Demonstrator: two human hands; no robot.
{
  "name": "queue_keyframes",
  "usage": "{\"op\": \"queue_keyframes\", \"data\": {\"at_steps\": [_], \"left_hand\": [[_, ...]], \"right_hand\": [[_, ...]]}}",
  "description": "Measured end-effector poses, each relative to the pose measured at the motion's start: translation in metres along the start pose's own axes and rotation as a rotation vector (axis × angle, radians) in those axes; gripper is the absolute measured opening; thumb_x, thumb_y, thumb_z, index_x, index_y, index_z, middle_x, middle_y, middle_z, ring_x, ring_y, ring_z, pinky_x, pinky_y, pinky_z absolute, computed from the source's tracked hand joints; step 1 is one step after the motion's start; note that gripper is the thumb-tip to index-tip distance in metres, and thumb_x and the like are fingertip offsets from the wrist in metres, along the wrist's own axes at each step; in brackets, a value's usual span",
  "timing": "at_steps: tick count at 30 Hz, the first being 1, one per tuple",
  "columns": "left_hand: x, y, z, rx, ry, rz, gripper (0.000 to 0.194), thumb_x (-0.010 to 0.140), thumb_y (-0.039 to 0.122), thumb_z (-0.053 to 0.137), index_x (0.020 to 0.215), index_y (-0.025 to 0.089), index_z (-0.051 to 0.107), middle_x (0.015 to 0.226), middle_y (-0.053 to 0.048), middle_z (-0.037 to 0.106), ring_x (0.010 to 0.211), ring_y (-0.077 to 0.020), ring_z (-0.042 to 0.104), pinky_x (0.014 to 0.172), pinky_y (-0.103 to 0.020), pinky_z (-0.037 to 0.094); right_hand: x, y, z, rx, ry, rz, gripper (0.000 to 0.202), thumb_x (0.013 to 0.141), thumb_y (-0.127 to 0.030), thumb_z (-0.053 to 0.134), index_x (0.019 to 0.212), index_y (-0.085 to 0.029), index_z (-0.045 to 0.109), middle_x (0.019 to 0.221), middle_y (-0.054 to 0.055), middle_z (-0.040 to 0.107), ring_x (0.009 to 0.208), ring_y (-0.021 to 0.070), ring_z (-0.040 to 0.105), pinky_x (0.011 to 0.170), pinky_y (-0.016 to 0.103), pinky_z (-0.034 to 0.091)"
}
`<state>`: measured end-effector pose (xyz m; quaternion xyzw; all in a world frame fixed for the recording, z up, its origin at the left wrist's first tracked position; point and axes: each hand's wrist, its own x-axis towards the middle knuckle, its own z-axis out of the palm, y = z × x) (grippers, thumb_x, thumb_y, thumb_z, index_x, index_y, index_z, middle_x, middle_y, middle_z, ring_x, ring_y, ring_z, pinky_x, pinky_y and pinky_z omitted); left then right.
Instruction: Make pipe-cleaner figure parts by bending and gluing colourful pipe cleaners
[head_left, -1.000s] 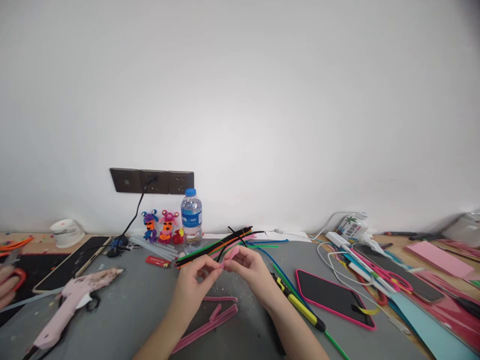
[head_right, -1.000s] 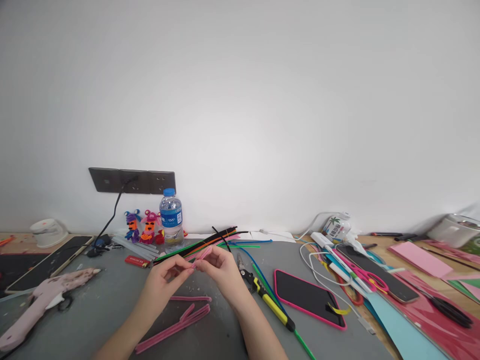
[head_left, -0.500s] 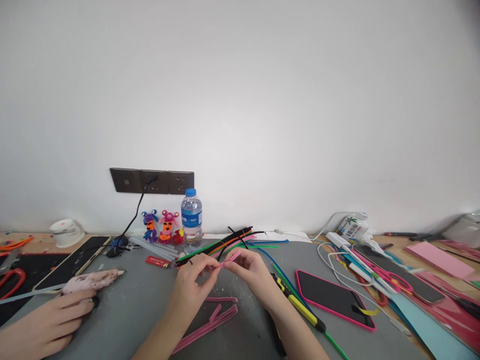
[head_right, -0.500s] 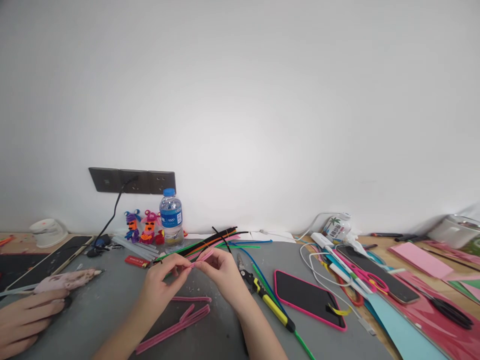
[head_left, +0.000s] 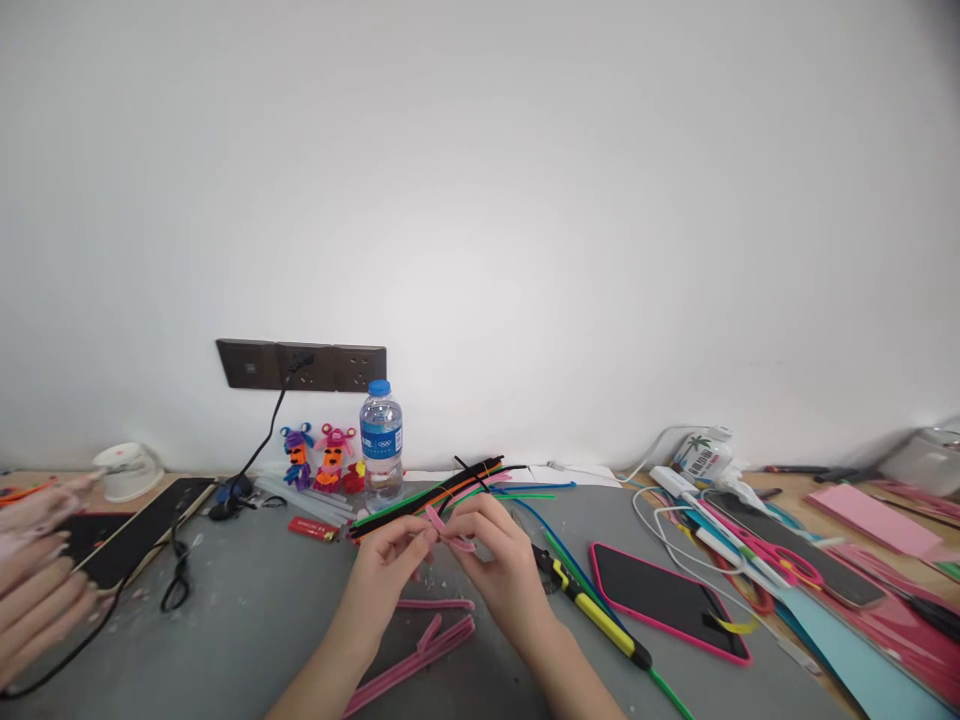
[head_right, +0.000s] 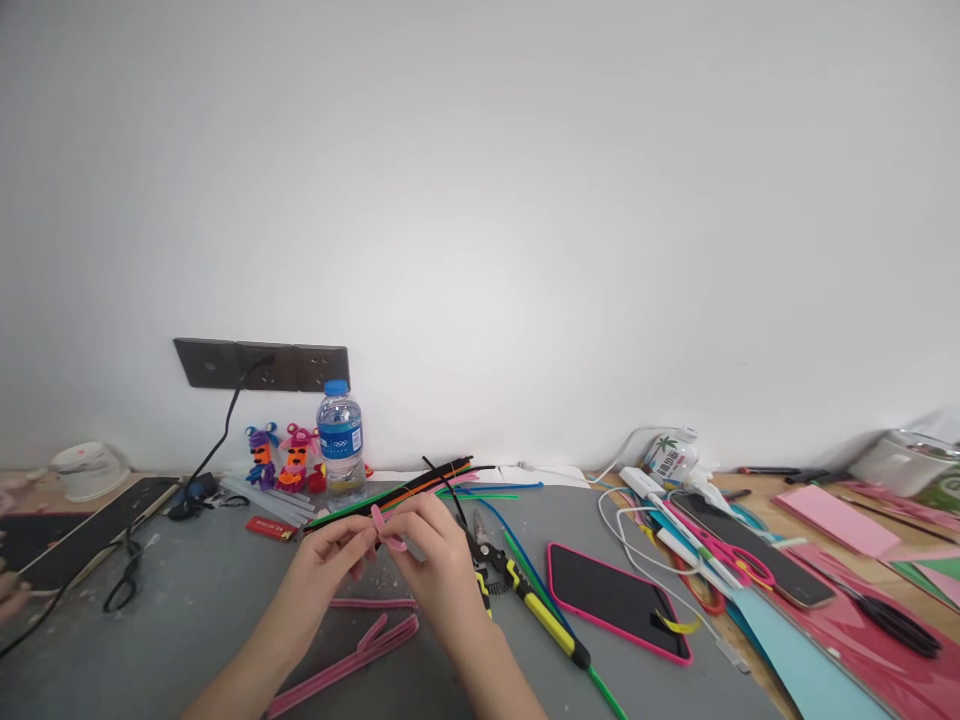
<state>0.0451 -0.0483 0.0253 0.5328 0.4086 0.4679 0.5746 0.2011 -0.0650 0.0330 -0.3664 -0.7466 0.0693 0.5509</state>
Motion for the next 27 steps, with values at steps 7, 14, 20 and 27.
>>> {"op": "queue_keyframes", "data": {"at_steps": [7,14,20,27], "left_hand": [[-0.002,0.001,0.006,-0.316,0.002,-0.177,0.039,0.056,0.050,0.085,0.070,0.015,0.073,0.056,0.004,0.052,0.054,-0.0080,0.042,0.050,-0.018,0.033],[-0.001,-0.004,0.007,-0.535,-0.074,-0.206,0.031,0.061,0.041,0.086,0.068,0.014,0.073,0.056,0.004,0.050,0.054,-0.0065,0.040,0.051,-0.018,0.035],[0.000,-0.006,0.006,-0.665,-0.129,-0.275,0.028,0.063,0.035,0.087,0.073,0.013,0.073,0.065,0.000,0.058,0.061,-0.0085,0.048,0.059,-0.020,0.042],[-0.001,-0.006,0.004,-0.664,-0.147,-0.265,0.026,0.066,0.035,0.085,0.074,0.014,0.073,0.073,-0.003,0.063,0.069,-0.0120,0.054,0.063,-0.023,0.044]], "right_hand": [[-0.002,-0.002,0.002,-0.028,0.028,-0.026,0.018,0.086,-0.005,0.054,0.084,-0.021,0.063,0.080,0.004,0.057,0.073,0.0166,0.057,0.063,0.027,0.047],[-0.002,-0.005,0.003,0.005,0.015,-0.068,0.020,0.085,-0.003,0.054,0.085,-0.020,0.064,0.081,0.004,0.056,0.073,0.0158,0.057,0.062,0.025,0.046],[-0.004,-0.008,0.002,0.049,-0.014,-0.031,0.020,0.086,-0.004,0.054,0.094,-0.019,0.066,0.084,0.007,0.060,0.077,0.0174,0.059,0.065,0.027,0.049],[-0.004,-0.010,0.004,0.054,0.030,-0.055,0.023,0.086,-0.004,0.054,0.096,-0.020,0.068,0.081,0.005,0.059,0.076,0.0173,0.060,0.063,0.026,0.049]]}}
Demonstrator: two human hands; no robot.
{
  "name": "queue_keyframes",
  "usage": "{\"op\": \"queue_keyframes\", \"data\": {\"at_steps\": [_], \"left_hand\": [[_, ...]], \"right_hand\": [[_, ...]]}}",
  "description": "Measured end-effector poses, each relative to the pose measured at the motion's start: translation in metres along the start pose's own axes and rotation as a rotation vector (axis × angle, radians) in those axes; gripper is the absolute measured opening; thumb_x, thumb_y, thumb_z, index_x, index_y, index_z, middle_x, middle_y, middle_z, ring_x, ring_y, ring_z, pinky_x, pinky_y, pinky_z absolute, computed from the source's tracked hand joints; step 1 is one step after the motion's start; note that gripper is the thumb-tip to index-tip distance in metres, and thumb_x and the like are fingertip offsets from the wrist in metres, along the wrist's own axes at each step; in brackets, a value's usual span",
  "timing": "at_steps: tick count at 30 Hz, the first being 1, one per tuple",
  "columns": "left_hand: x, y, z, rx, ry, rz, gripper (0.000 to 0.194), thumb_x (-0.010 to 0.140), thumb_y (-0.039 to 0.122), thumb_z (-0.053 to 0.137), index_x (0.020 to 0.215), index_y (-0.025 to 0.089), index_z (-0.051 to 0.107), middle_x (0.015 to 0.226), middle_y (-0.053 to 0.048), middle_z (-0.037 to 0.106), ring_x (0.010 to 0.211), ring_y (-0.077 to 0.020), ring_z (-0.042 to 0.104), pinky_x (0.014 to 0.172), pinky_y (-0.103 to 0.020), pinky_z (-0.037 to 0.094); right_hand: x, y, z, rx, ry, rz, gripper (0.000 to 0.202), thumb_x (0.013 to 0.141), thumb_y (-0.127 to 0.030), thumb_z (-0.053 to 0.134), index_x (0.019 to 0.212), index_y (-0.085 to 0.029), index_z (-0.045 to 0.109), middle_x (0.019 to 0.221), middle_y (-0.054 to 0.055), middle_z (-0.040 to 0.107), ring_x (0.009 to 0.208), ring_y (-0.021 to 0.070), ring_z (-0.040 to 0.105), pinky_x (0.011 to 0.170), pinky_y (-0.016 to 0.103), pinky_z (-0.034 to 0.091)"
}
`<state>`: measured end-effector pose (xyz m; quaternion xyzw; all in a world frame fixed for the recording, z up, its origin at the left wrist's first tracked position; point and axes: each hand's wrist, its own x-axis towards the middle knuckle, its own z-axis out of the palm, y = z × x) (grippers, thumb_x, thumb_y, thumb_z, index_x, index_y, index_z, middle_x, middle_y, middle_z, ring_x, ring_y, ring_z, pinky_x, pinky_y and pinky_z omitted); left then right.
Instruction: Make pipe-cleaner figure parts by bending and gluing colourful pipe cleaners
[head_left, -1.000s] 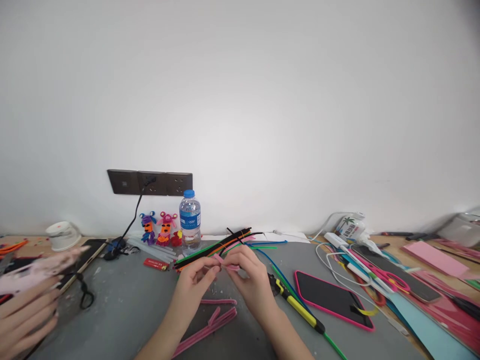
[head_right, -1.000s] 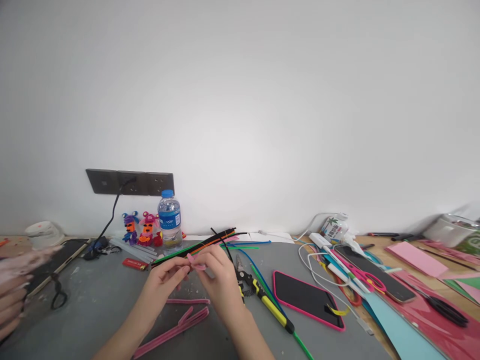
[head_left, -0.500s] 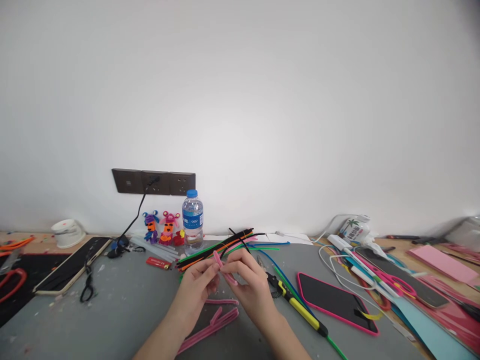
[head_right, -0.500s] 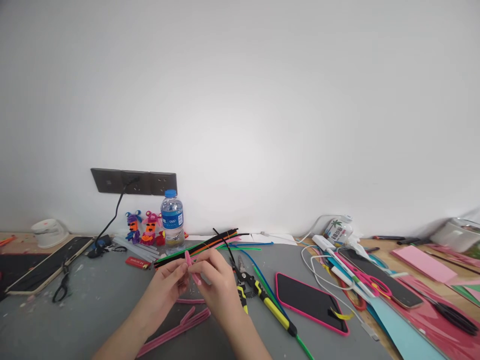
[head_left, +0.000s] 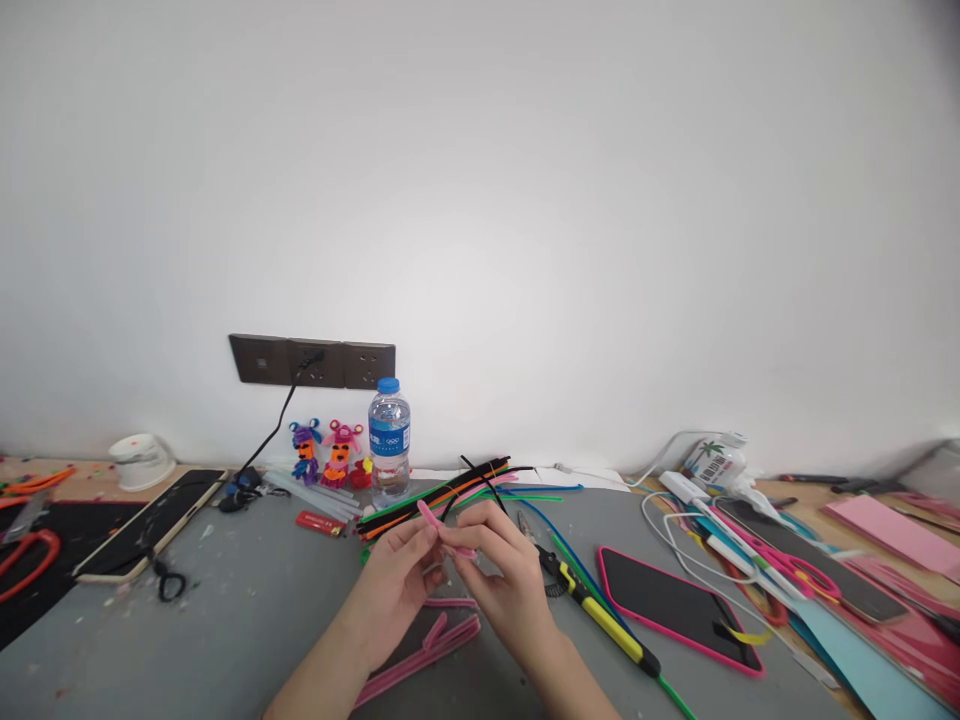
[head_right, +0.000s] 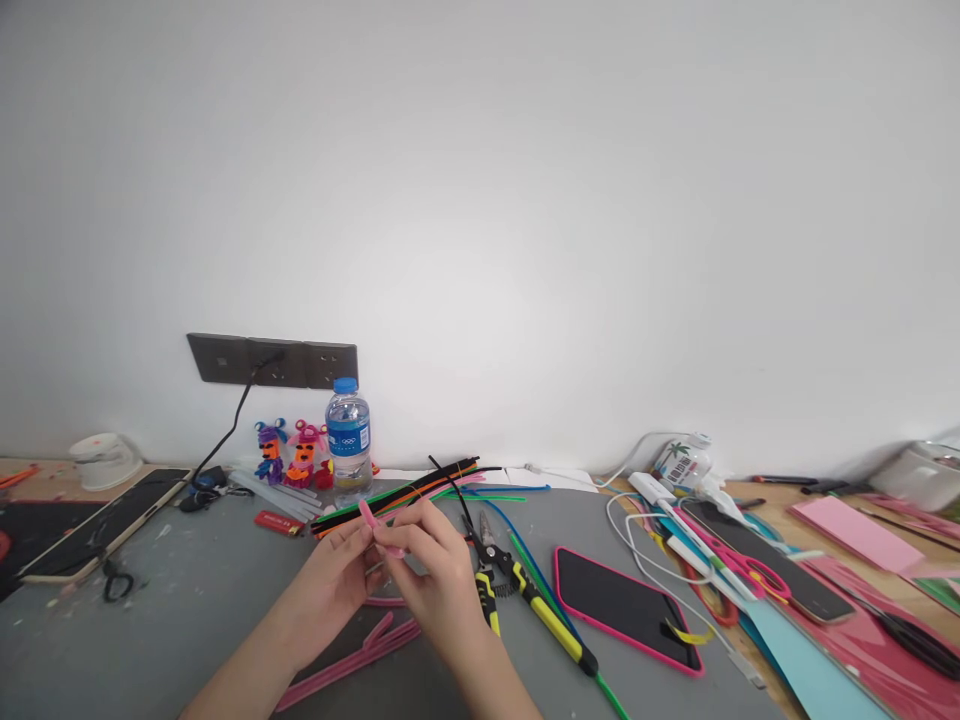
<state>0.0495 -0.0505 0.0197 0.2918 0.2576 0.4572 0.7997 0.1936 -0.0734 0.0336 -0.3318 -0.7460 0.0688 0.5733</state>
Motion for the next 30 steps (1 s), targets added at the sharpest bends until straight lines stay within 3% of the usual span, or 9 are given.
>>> {"op": "queue_keyframes", "data": {"at_steps": [8,17,26,30], "left_hand": [[-0.001,0.007,0.002,0.157,0.068,0.117,0.028,0.066,0.040,0.083,0.072,0.015,0.072,0.064,0.002,0.056,0.058,-0.0083,0.041,0.055,-0.020,0.036],[-0.001,0.009,0.002,0.517,0.091,0.208,0.034,0.073,0.048,0.074,0.069,0.015,0.069,0.060,0.003,0.047,0.058,-0.0109,0.034,0.054,-0.021,0.029],[-0.004,0.015,0.002,0.764,-0.111,0.192,0.029,0.080,0.042,0.066,0.069,0.015,0.065,0.066,0.001,0.051,0.066,-0.0147,0.041,0.060,-0.024,0.031],[-0.005,0.015,0.003,0.758,-0.190,0.168,0.030,0.079,0.041,0.067,0.065,0.015,0.063,0.065,0.002,0.048,0.066,-0.0140,0.039,0.060,-0.024,0.030]], "right_hand": [[0.001,0.002,-0.002,0.021,-0.079,0.041,0.027,0.089,-0.008,0.051,0.105,-0.021,0.069,0.086,0.008,0.062,0.078,0.0182,0.062,0.065,0.027,0.050],[0.003,0.005,0.000,0.242,-0.024,0.281,0.012,0.090,-0.020,0.057,0.082,-0.019,0.065,0.073,0.003,0.063,0.064,0.0154,0.058,0.057,0.025,0.047],[0.002,0.013,-0.012,0.475,-0.144,0.468,0.021,0.091,-0.036,0.059,0.082,-0.018,0.066,0.074,0.002,0.059,0.061,0.0133,0.053,0.055,0.024,0.045],[0.007,0.013,-0.012,0.534,-0.158,0.447,0.021,0.085,-0.039,0.067,0.079,-0.019,0.070,0.077,0.004,0.061,0.074,0.0175,0.056,0.066,0.029,0.048]]}}
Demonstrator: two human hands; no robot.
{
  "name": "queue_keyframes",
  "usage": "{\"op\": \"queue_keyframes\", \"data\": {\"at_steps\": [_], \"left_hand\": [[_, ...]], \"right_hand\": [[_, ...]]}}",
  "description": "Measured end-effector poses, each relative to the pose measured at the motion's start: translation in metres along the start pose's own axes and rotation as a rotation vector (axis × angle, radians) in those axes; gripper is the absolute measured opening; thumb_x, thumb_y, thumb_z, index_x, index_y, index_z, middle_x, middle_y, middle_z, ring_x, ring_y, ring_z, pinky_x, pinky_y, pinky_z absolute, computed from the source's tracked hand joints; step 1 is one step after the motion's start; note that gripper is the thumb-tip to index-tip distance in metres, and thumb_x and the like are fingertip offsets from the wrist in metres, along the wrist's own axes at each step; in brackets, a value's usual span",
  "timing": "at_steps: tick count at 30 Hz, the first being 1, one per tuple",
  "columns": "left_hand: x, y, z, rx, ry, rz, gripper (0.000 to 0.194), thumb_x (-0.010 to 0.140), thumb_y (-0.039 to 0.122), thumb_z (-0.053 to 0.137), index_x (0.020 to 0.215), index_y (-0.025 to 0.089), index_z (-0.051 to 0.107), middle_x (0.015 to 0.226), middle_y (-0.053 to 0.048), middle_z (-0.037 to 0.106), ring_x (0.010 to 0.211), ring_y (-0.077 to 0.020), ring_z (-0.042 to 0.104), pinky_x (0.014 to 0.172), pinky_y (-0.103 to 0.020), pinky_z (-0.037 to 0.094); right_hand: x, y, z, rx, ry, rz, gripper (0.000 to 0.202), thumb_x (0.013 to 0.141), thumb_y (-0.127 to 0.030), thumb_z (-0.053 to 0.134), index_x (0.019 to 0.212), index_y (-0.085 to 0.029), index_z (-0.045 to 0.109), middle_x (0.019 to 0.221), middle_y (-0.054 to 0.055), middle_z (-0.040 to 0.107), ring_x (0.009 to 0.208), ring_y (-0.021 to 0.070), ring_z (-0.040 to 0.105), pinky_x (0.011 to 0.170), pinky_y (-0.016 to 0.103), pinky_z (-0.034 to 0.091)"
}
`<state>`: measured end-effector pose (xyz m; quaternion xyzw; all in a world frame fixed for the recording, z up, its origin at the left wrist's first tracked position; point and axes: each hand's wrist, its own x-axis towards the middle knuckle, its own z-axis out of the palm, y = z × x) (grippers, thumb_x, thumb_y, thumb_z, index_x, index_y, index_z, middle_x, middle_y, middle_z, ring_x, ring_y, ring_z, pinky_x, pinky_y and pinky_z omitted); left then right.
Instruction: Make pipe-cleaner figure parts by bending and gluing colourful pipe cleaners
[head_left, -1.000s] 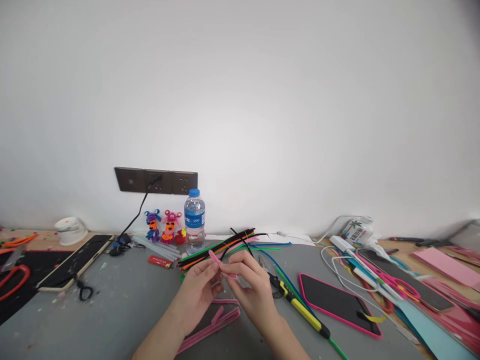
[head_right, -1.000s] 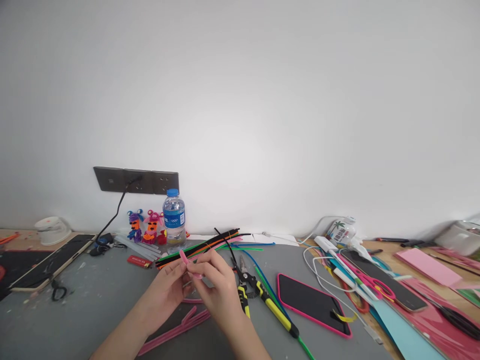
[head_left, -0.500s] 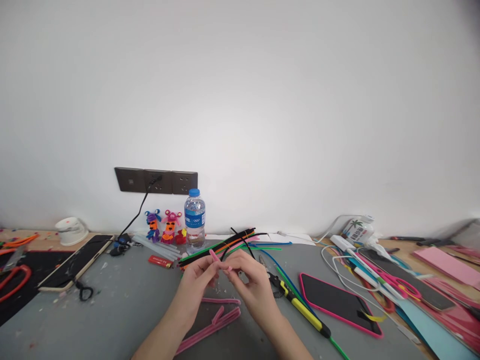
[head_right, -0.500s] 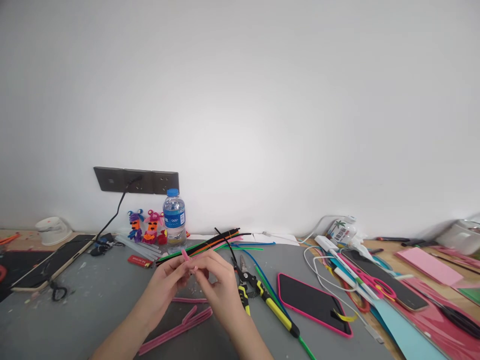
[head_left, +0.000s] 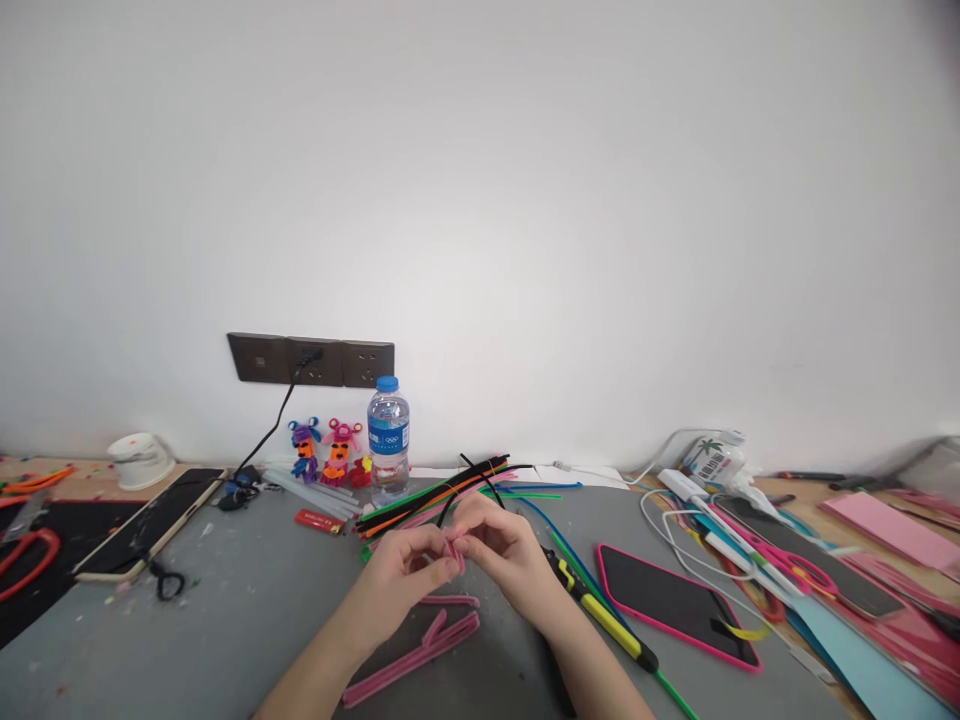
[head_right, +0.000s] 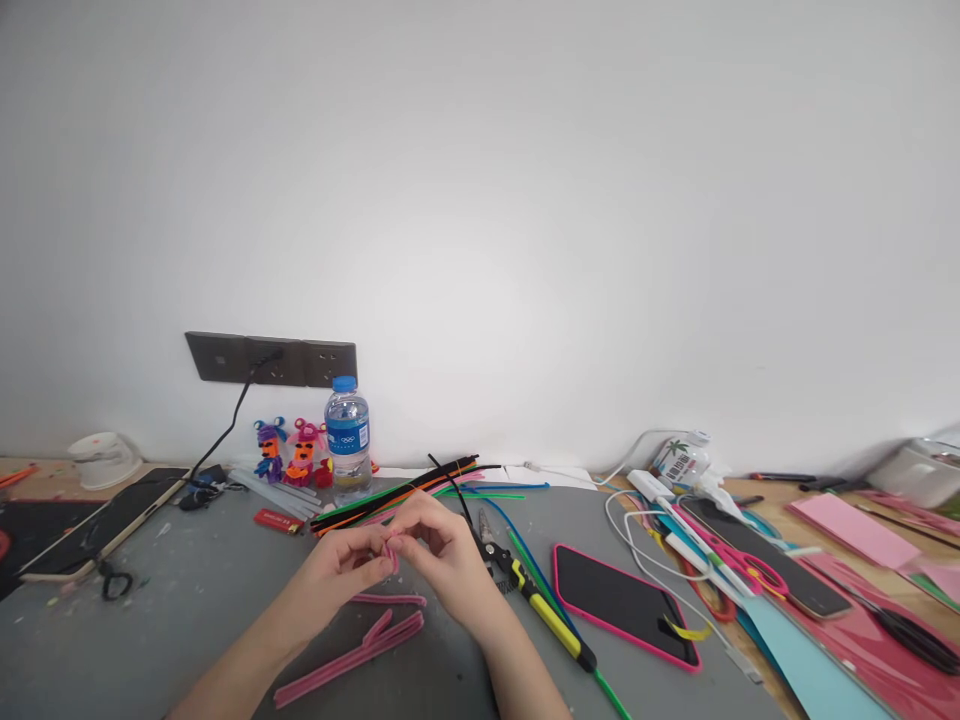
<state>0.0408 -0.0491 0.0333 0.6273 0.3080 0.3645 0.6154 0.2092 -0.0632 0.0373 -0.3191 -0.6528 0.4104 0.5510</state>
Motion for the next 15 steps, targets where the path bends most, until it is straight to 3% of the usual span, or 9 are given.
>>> {"op": "queue_keyframes", "data": {"at_steps": [9,15], "left_hand": [[-0.0049,0.0048,-0.0028,-0.045,-0.121,-0.161,0.032,0.072,0.044,0.074,0.067,0.014,0.065,0.061,0.004,0.044,0.059,-0.0115,0.033,0.054,-0.023,0.024],[-0.0027,0.0020,-0.0020,-0.079,-0.083,-0.145,0.032,0.074,0.046,0.073,0.072,0.015,0.065,0.066,0.001,0.056,0.064,-0.0139,0.050,0.062,-0.024,0.040]], "right_hand": [[0.0001,-0.0064,-0.0007,0.283,-0.115,0.272,0.018,0.074,-0.033,0.077,0.074,-0.018,0.068,0.072,0.000,0.062,0.067,0.0145,0.056,0.065,0.027,0.047],[0.0006,-0.0009,-0.0025,0.317,-0.041,0.326,0.016,0.073,-0.027,0.079,0.076,-0.017,0.066,0.070,-0.001,0.063,0.063,0.0124,0.058,0.061,0.023,0.045]]}}
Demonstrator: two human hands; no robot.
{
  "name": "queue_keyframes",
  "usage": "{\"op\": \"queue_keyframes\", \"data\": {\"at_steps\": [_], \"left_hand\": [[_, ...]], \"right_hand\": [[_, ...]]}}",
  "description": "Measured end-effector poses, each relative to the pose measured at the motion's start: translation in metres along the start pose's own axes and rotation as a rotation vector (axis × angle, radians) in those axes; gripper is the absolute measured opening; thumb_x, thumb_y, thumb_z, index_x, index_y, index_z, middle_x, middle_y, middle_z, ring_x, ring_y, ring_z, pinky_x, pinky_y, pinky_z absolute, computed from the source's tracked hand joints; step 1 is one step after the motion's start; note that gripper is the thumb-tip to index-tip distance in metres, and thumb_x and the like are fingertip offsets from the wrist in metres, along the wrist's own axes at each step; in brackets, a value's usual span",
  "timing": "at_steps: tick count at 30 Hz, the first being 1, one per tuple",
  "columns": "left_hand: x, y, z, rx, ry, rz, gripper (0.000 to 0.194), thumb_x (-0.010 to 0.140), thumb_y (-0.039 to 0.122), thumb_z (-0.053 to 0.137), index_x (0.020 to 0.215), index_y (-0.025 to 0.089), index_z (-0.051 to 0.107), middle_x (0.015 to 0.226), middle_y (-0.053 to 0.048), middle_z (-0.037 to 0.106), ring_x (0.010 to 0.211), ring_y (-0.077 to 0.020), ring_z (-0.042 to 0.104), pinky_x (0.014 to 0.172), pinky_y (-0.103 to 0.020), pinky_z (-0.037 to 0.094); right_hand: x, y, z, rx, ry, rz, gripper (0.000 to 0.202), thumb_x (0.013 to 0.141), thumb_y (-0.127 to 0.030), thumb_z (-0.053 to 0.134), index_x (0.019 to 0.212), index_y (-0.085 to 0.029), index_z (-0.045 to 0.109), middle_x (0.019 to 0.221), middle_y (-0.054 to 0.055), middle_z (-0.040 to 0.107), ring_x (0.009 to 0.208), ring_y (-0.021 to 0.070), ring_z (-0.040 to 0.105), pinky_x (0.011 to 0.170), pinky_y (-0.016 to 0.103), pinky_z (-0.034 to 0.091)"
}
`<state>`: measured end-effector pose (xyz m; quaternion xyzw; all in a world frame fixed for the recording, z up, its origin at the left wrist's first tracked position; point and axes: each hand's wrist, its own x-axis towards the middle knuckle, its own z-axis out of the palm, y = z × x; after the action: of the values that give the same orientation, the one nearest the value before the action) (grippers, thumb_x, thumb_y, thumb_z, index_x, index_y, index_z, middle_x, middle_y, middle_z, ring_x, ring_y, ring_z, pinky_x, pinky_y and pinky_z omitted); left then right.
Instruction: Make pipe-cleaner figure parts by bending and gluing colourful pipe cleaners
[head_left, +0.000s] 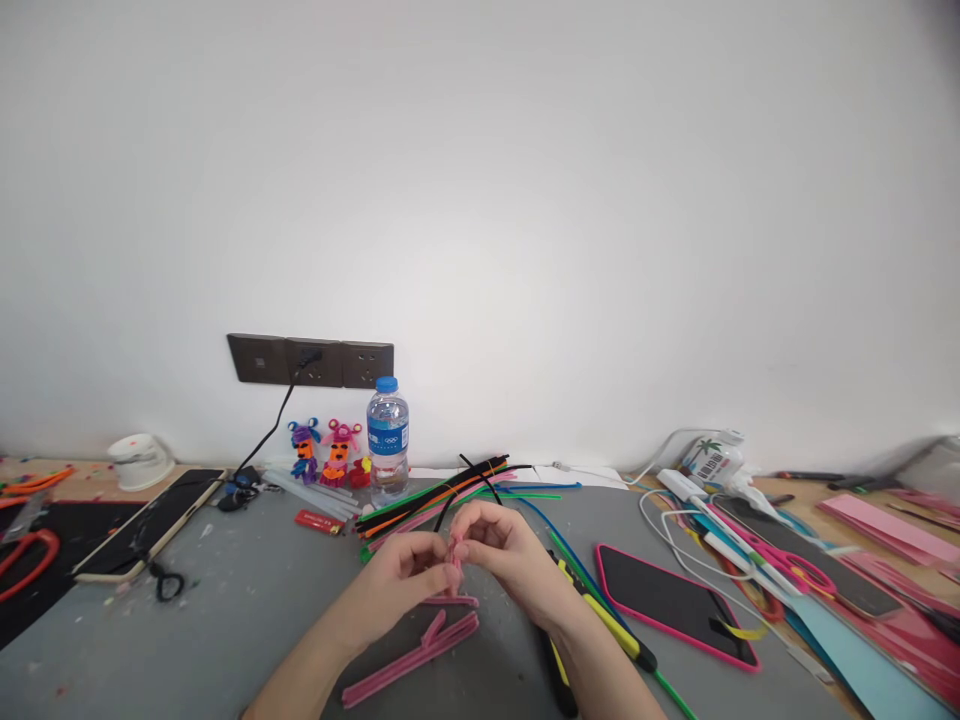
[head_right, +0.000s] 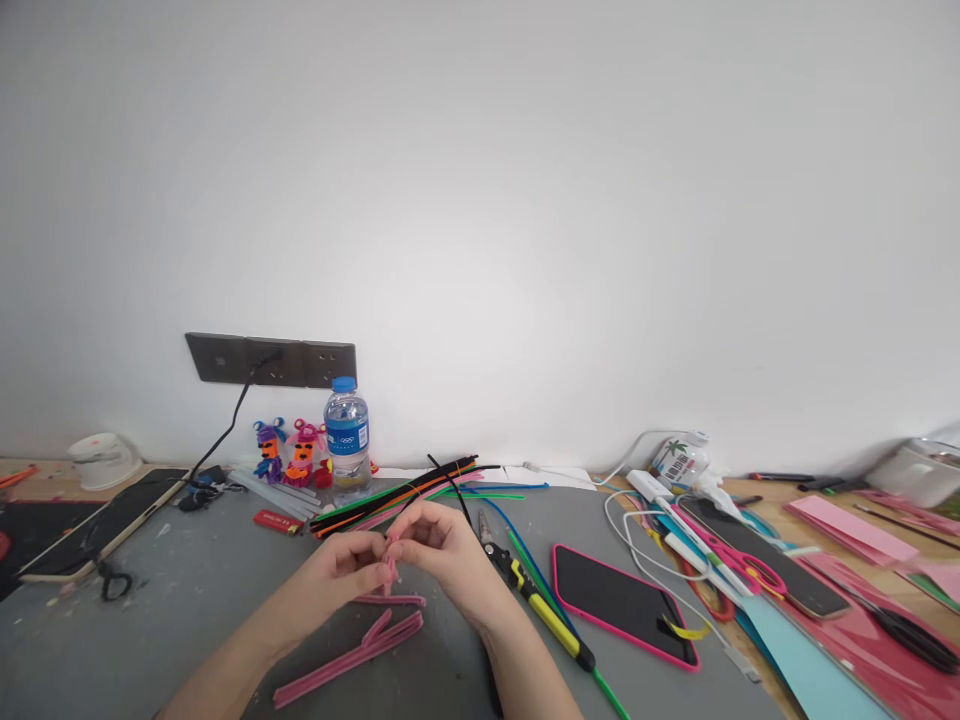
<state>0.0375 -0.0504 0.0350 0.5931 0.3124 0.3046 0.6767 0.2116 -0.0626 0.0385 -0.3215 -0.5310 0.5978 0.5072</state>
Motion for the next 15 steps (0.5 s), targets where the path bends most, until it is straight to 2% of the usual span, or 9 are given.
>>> {"op": "queue_keyframes", "data": {"at_steps": [3,9,15], "left_hand": [[0.0014,-0.0045,0.0029,0.044,0.010,0.054,0.035,0.080,0.050,0.065,0.073,0.016,0.063,0.061,0.002,0.056,0.058,-0.0138,0.053,0.061,-0.025,0.043],[0.0010,-0.0109,0.0070,0.184,0.075,0.084,0.041,0.087,0.053,0.053,0.067,0.018,0.059,0.046,0.003,0.055,0.044,-0.0114,0.047,0.052,-0.022,0.036],[-0.0007,-0.0075,0.0096,0.257,0.064,0.099,0.042,0.091,0.050,0.048,0.066,0.018,0.061,0.046,0.000,0.061,0.046,-0.0145,0.054,0.058,-0.024,0.042]], "right_hand": [[0.0023,0.0006,0.0011,0.016,0.059,0.004,0.021,0.070,-0.030,0.081,0.075,-0.017,0.064,0.067,-0.002,0.063,0.059,0.0118,0.057,0.058,0.023,0.045],[0.0039,0.0025,0.0009,0.025,0.102,-0.013,0.025,0.070,-0.034,0.081,0.074,-0.017,0.064,0.067,-0.001,0.065,0.062,0.0134,0.059,0.061,0.026,0.047],[0.0041,0.0047,-0.0019,0.075,0.099,0.044,0.025,0.069,-0.035,0.081,0.078,-0.017,0.067,0.067,-0.001,0.064,0.061,0.0123,0.057,0.061,0.024,0.046]]}}
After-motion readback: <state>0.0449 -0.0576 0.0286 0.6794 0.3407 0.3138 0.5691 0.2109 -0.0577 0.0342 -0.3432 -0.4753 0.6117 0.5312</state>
